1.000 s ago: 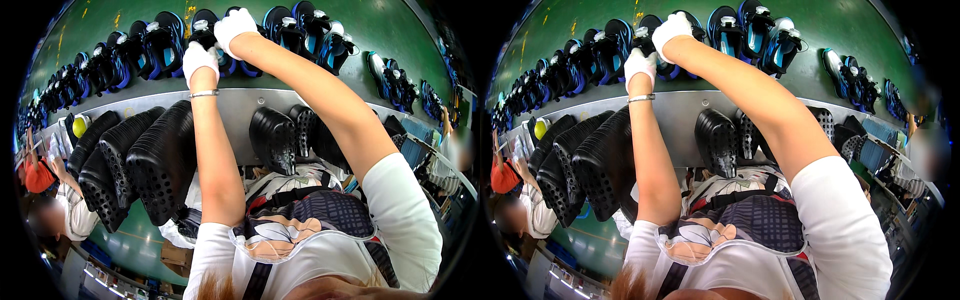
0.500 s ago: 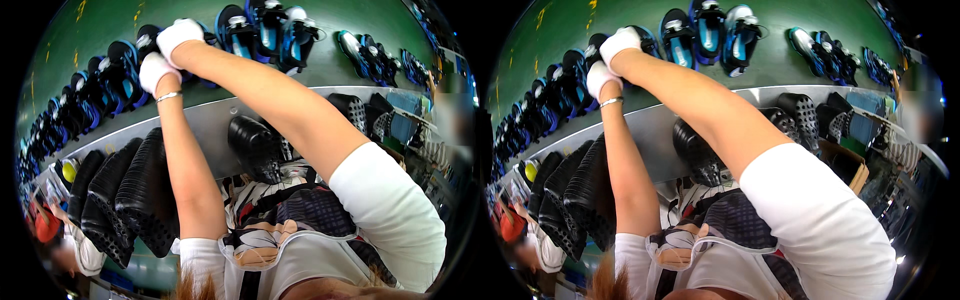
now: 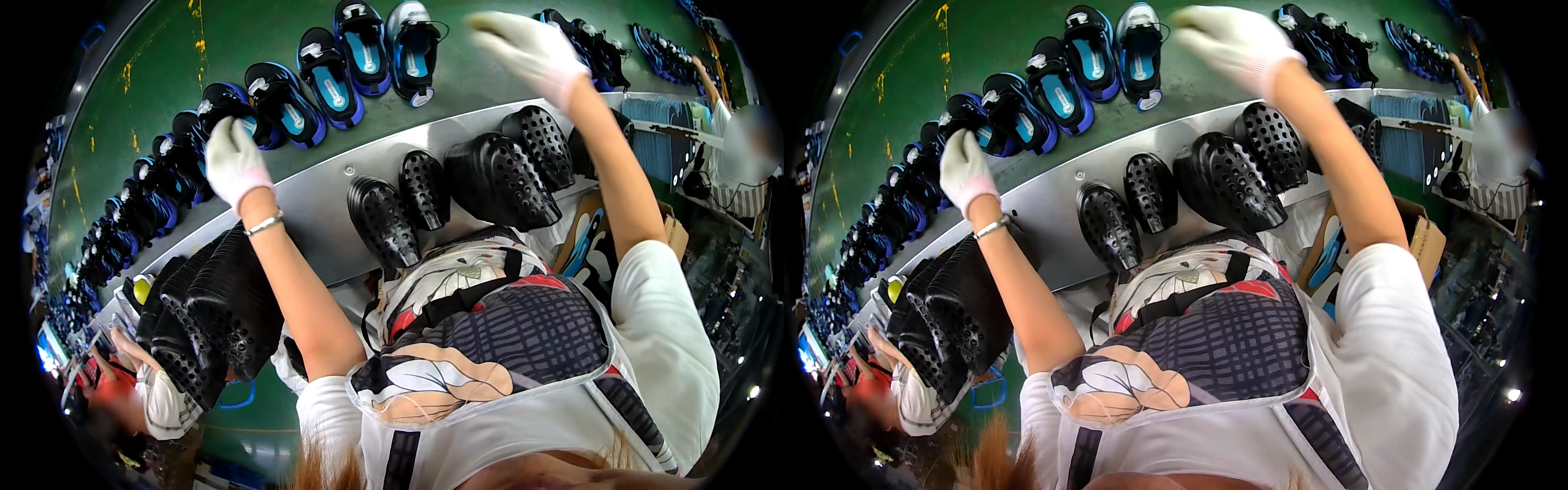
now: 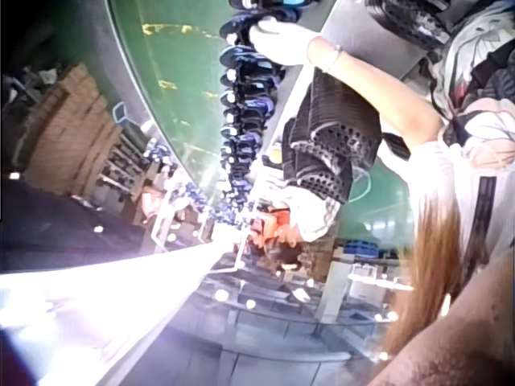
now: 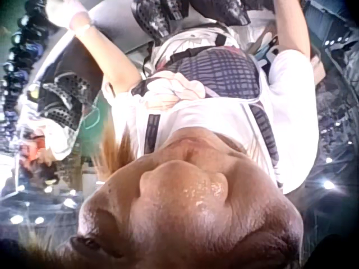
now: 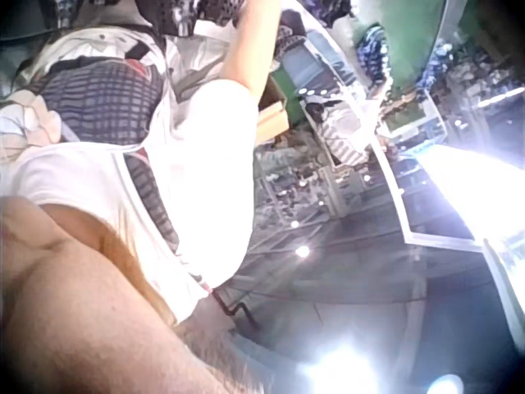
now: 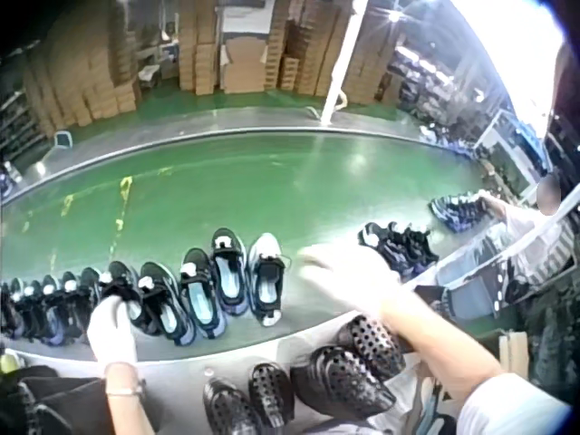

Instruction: The person pulls a black shoe last out of a shoe and places the shoe on a conveyor track while setting the last on a workbench.

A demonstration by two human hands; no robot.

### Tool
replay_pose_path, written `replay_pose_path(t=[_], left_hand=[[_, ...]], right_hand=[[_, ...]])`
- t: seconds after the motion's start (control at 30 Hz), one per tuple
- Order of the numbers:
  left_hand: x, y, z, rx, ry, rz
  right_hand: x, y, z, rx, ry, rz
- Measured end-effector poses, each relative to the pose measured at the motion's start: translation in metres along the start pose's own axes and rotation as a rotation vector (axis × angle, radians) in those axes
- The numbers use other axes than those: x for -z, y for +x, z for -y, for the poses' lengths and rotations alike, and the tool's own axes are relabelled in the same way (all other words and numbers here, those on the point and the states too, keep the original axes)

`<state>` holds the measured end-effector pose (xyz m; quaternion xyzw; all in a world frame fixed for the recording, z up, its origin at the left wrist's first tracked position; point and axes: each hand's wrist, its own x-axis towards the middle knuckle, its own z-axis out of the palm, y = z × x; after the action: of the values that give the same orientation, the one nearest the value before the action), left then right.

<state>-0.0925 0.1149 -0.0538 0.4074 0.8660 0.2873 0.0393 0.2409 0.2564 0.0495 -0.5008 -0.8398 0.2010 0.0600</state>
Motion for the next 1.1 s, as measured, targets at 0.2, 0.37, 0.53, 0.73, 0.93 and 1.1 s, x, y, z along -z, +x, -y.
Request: replay_pose_path(t=[0.2, 0.37, 0.53, 0.73, 0.93, 1.1], left_hand=[[-0.061, -0.054, -0.014, -0.483, 0.034, 0.459], [-0.094, -0.046, -0.020, -0.382, 0.251, 0.551], [-0.121, -0.039, -0.046, -0.306, 0.240, 0.633], [-0.092, -0.043, -0.056, -0.279, 0.258, 0.706], [-0.057, -0.059, -0.038, -0.336, 0.092, 0.578], [-0.016, -0.090, -0.102, -0.227, 0.004, 0.593]], right_hand=[[0.053, -0.130, -0.109, -0.341, -0.047, -0.166], [0.076, -0.226, -0.178, -0.719, -0.024, -0.261], [0.052, -0.252, -0.186, -0.631, 0.055, -0.127], [0.027, -0.255, -0.190, -0.543, -0.152, 0.043], [0.024, -0.247, -0.192, -0.459, -0.209, 0.059], [0.055, -0.256, -0.188, -0.500, -0.214, 0.045]])
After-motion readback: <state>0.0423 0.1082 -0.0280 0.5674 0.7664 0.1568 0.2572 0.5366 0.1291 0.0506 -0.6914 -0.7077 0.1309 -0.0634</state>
